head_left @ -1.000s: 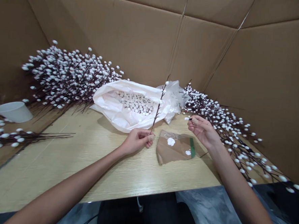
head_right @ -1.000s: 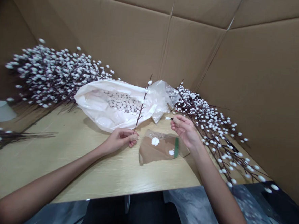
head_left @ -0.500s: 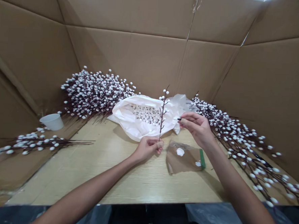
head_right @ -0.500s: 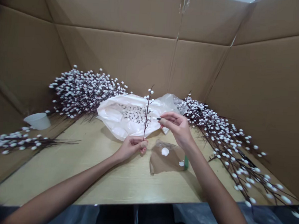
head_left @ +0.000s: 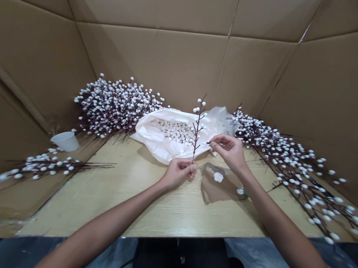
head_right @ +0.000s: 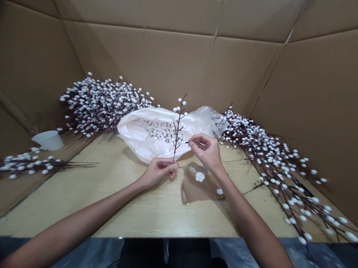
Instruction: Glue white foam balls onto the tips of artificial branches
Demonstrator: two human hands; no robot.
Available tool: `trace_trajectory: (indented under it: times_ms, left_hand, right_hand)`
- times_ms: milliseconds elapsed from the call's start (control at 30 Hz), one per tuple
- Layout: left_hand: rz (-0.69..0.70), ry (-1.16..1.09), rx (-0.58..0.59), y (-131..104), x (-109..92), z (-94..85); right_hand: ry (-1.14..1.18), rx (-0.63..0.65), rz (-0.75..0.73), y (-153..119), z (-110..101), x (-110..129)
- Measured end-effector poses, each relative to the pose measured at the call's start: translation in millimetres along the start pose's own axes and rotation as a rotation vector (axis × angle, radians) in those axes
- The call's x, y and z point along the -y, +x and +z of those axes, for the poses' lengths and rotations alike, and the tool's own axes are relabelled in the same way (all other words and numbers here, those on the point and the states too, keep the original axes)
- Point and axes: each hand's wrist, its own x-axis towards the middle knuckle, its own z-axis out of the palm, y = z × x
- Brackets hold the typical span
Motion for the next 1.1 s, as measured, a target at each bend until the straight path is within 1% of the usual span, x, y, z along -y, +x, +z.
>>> trace_trajectory:
  times_ms: [100, 333, 567, 900, 1100]
  left_hand:
    - [-0.007, 0.009, 0.0, 0.6, 0.5, -0.4]
    - [-0.003, 0.011, 0.012, 0.7, 0.2, -0.9]
    - [-0.017, -0.002, -0.001, 0.5, -0.4, 0.1]
    - [0.015, 0.02, 0.026, 0.8, -1.0, -0.4]
    - [0.018, 0.034, 0.033, 0.7, -1.1, -0.8]
  right_hand:
    - [0.005, -0.003, 0.017, -0.4, 0.2, 0.0]
    - [-0.014, 0.04, 0.007, -1.1, 0.7, -1.7]
    - [0.024, -0.007, 0.005, -0.9, 0.2, -1.5]
    - [0.012, 0.037, 0.011, -2.0, -1.0, -0.9]
    - [0.042, 0.009, 0.021, -2.9, -0.2, 0.2]
